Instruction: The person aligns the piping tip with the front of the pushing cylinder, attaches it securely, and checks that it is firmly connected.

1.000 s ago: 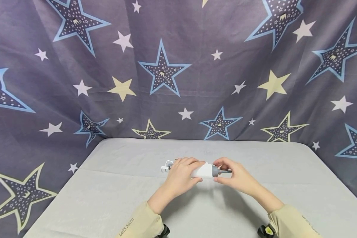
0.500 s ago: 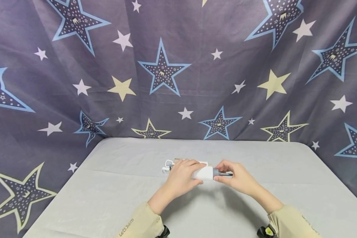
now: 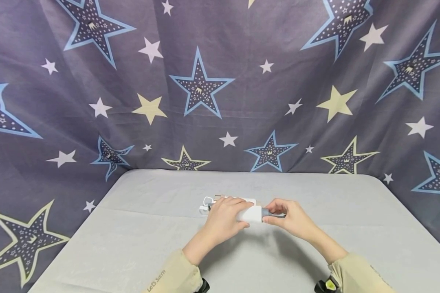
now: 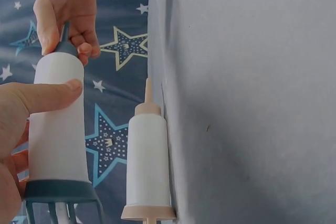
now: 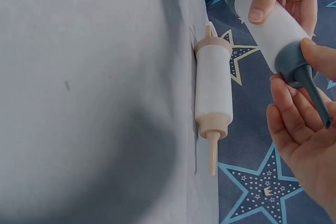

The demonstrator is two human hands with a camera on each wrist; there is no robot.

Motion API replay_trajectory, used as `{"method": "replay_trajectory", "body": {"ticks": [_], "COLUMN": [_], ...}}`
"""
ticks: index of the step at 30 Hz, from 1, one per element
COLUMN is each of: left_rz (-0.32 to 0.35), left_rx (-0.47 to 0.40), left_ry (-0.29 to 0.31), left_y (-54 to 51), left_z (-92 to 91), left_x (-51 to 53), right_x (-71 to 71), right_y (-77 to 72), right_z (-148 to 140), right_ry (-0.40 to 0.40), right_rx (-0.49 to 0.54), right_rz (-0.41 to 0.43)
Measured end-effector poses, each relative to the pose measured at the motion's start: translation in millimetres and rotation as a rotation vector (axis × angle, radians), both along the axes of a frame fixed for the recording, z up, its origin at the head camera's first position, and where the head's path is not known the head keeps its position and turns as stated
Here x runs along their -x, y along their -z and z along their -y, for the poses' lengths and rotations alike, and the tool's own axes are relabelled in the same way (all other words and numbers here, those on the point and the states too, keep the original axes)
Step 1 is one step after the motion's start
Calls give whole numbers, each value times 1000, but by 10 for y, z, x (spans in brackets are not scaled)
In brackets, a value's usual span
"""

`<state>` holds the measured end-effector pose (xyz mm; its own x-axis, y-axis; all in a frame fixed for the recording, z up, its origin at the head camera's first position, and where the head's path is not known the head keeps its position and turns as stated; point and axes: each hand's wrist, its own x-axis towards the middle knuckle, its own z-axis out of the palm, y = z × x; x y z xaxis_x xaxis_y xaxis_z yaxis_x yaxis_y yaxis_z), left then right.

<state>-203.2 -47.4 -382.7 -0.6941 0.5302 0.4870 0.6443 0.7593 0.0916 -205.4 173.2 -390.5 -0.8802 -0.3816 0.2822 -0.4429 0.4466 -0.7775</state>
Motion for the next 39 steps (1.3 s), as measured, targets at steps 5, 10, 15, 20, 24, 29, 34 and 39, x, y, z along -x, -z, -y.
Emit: {"method": "replay_trajectory", "body": {"ticks": [5,10,15,20,24,29,34,39], "left_rz": [-23,-15,20,82,122,153,208,259], "left_rx": [18,58,112,133,134,133,128,128], "left_ry": [-2,-3,-9,-14,-5,21,39,61], "left_y": [0,-8,14,73,128,183,218,248], "left_z": [-1,15,36,40,36,25,10,-13], "left_x": [15,36,42,61,90,123,148,156], "right_x": [15,59,76,83,90,95,113,120], "right_y": [6,62,128,183,233,269,305,330], "right_z": [1,4,5,-1,-2,-1,-7,-25], "right_ry": [0,-17,-30,-21,-28,-41,-63,-75], "right_rx": [49,55,-4,-93,-150,-188,-233,-275], "right_rz": [44,95,77,-17,-46,-59,-69,-56]}}
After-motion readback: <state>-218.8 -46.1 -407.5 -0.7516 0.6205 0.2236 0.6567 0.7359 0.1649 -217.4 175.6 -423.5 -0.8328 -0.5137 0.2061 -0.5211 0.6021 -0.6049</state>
